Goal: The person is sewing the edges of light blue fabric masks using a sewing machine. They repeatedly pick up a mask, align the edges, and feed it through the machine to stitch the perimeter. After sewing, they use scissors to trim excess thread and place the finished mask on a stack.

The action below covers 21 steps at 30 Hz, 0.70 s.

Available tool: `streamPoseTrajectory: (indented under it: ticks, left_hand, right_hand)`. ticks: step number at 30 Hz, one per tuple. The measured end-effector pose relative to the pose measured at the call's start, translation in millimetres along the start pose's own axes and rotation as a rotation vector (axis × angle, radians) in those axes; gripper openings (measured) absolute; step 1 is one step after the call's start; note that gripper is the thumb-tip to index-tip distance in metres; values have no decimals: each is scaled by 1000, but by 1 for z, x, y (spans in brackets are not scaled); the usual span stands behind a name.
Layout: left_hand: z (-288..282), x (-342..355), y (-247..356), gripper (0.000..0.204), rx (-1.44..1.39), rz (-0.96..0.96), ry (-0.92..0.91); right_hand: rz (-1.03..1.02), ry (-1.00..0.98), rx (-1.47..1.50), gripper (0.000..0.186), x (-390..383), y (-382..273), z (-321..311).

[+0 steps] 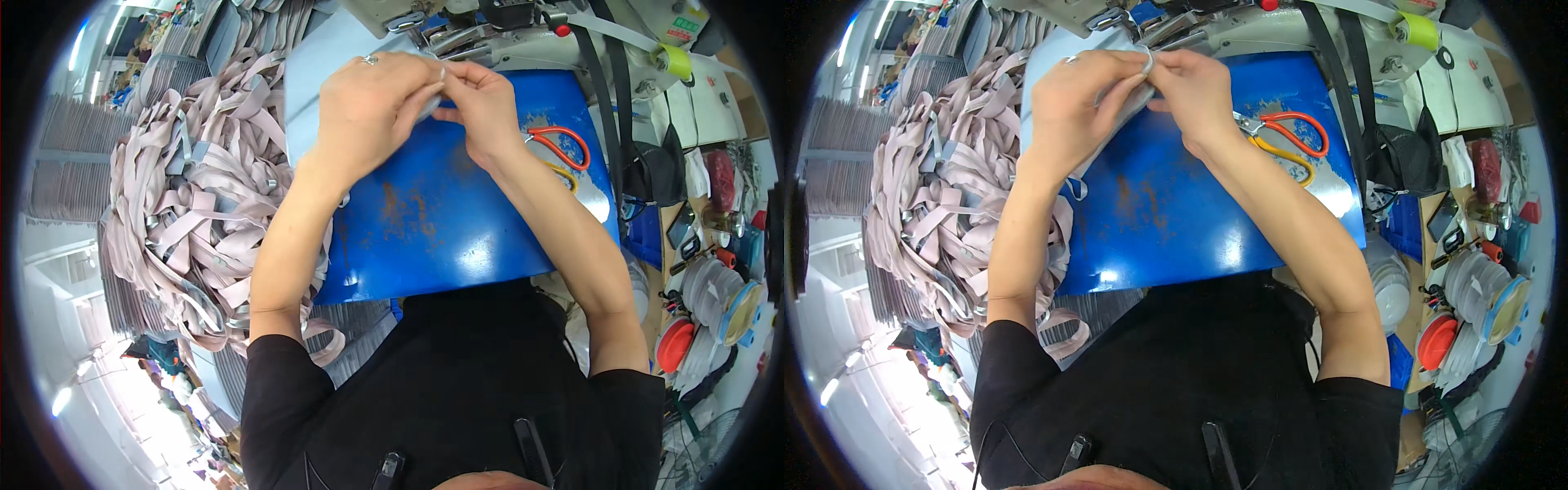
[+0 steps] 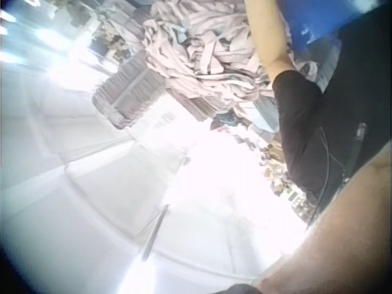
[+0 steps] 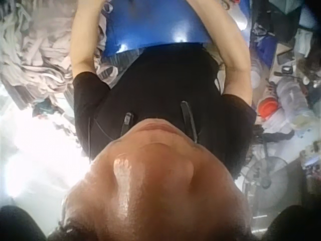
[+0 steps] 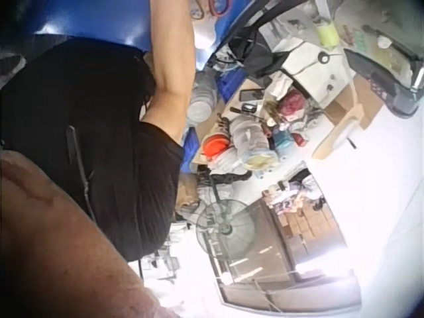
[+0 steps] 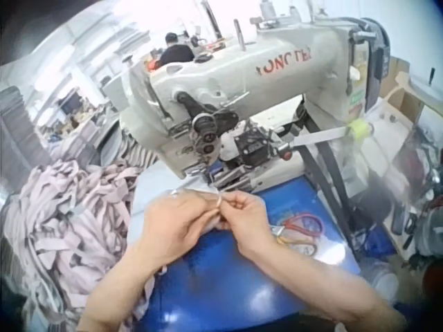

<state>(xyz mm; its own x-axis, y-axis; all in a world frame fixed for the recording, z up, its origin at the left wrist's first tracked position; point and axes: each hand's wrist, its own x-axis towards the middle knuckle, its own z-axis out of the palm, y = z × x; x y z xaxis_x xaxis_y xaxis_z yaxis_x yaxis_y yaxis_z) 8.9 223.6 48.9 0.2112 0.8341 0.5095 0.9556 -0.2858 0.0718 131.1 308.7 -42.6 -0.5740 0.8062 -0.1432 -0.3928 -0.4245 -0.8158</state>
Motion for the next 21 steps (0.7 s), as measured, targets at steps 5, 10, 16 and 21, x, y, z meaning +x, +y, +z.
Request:
streamPoseTrajectory:
  ticks: [5, 10, 16, 21]
  left_hand:
    - [-74, 31, 59, 54, -802, 189, 396]
    - [-82, 12, 98, 48, -960, 344, 401]
    - [-84, -28, 96, 40, -945, 297, 457]
    - [-104, -40, 90, 34, -755, 261, 561]
  right_hand:
    - [-63, 85, -127, 24, 3, -3, 7]
    - [-72, 72, -177, 22, 2, -1, 13]
    - [-59, 66, -282, 22, 12, -5, 5]
    - [-108, 83, -310, 24, 2, -3, 10]
